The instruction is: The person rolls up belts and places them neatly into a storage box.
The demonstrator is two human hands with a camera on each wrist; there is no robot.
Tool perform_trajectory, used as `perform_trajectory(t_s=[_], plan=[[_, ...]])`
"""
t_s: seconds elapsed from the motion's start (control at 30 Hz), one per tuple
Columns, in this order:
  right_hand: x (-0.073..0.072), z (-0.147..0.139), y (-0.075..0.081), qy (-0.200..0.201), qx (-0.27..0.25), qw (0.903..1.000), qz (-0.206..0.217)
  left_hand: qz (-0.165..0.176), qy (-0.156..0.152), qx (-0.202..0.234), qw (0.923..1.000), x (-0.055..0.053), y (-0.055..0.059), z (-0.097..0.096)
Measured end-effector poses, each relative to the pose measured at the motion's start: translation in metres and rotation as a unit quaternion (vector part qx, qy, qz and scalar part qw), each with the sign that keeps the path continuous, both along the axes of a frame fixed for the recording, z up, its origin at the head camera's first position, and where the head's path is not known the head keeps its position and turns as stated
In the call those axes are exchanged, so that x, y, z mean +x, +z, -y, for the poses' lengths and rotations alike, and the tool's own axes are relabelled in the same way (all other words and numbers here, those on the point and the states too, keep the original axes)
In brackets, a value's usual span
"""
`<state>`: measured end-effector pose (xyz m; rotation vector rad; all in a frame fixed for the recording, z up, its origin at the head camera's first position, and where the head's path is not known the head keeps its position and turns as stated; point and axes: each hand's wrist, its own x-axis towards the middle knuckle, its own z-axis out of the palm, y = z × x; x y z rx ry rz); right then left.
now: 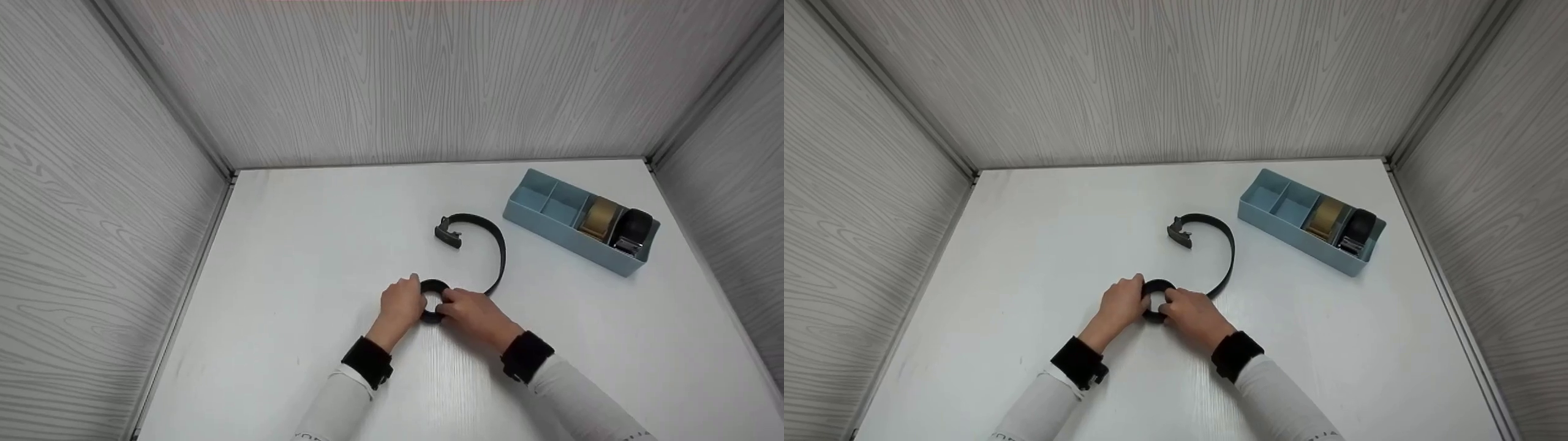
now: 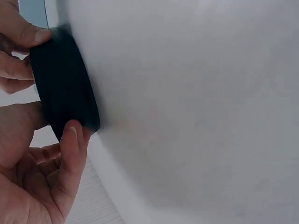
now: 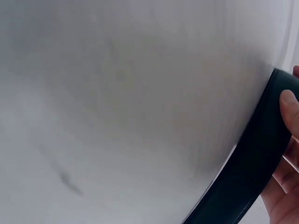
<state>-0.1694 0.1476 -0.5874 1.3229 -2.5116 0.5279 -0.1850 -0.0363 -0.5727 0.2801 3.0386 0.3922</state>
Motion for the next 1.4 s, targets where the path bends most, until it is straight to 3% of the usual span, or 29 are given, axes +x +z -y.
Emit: perform_trajectory(t_s=[0.2, 0.43, 0.6, 0.73, 0.87, 1.0, 1.1, 1.27, 1.4], plan=[[0.0, -0.001, 0.003, 0.015, 0.024, 0.9995, -0.012, 0.019, -0.029, -0.025, 0.9991, -0.001, 0.003, 0.0], [-0.005, -0.01, 0.007, 0.041, 0.031, 0.9986, 0.014, 0.022, -0.064, -0.023, 0.9975, -0.005, 0.004, 0.004], [-0.005, -0.006, 0.004, 0.05, 0.038, 0.9977, -0.023, 0.006, -0.043, -0.004, 0.9991, 0.001, 0.004, 0.004], [-0.004, -0.001, 0.003, 0.03, 0.042, 0.9983, -0.029, 0.031, -0.018, 0.026, 0.999, 0.006, 0.006, 0.003], [-0.002, 0.0, 0.005, 0.026, 0.036, 0.999, 0.006, 0.037, -0.033, 0.021, 0.9986, 0.007, 0.007, 0.002], [-0.001, -0.004, 0.01, 0.036, 0.033, 0.9964, 0.069, 0.01, -0.072, -0.006, 0.9974, 0.002, 0.006, 0.005], [-0.002, -0.006, 0.009, 0.041, 0.028, 0.9956, 0.079, 0.0, -0.091, -0.014, 0.9958, -0.002, 0.004, 0.007], [-0.003, -0.001, 0.004, 0.039, 0.004, 0.9988, 0.029, 0.0, -0.066, 0.017, 0.9977, 0.001, 0.001, 0.008], [-0.002, 0.002, 0.003, 0.018, -0.006, 0.9996, 0.019, 0.014, -0.041, 0.048, 0.9979, 0.004, 0.003, 0.008]])
